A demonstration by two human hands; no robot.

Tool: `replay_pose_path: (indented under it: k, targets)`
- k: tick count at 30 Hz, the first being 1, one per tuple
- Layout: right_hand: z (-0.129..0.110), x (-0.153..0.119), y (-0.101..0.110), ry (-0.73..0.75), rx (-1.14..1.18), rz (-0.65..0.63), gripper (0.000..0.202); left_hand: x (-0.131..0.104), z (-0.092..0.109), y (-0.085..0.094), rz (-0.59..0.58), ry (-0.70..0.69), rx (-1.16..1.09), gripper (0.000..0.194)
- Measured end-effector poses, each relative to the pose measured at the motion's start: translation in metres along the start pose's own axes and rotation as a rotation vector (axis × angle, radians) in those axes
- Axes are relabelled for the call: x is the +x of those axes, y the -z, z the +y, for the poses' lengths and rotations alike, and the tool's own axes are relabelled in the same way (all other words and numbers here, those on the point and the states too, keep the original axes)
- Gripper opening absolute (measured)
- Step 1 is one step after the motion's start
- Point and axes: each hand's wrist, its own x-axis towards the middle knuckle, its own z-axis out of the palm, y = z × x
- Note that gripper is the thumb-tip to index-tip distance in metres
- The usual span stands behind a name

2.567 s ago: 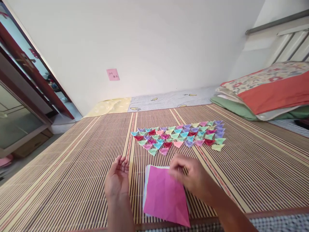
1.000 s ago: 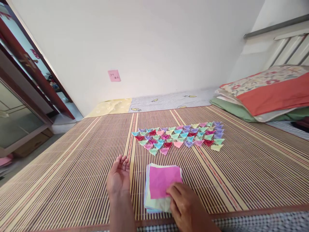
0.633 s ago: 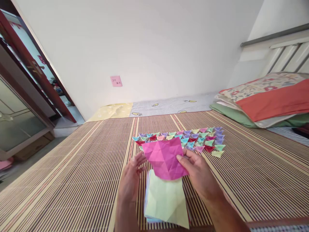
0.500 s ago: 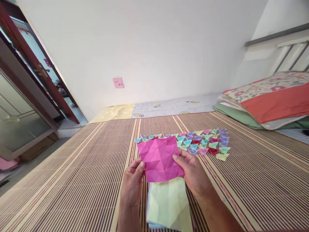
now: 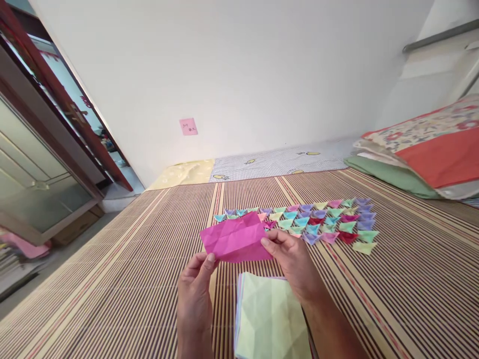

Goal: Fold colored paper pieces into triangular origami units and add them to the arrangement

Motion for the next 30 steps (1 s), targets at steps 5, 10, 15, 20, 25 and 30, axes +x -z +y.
replay_pose_path:
  k: [5,10,15,20,25,30]
  targets:
    - [-0.004,0.001,-0.004,0.061,-0.049,-0.067,0.022,-0.002,-0.003,-0.005,-0.003,-0.031,-0.003,0.026]
    - [-0.004,0.003,-0.003,0.114,-0.114,0.017,0.019,-0.005,-0.001,-0.012,0.09,-0.243,-0.006,0.015]
    - [0.003,0.004,-0.005,-0.063,0.017,-0.033,0.035,-0.012,-0.001,-0.018,0.093,-0.328,0.027,0.013]
    - [0.005,0.004,-0.008,-0.168,0.362,0.034,0.037,-0.021,0.002,-0.029,0.04,-0.418,0.087,0.016]
    - [-0.005,0.006,-0.006,-0.055,0.429,0.163,0.033,-0.023,0.003,-0.037,0.016,-0.395,0.083,0.018]
    - [-0.012,0.003,-0.008,0.048,0.409,0.203,0.028,-0.019,-0.008,-0.043,0.004,-0.107,-0.112,0.028]
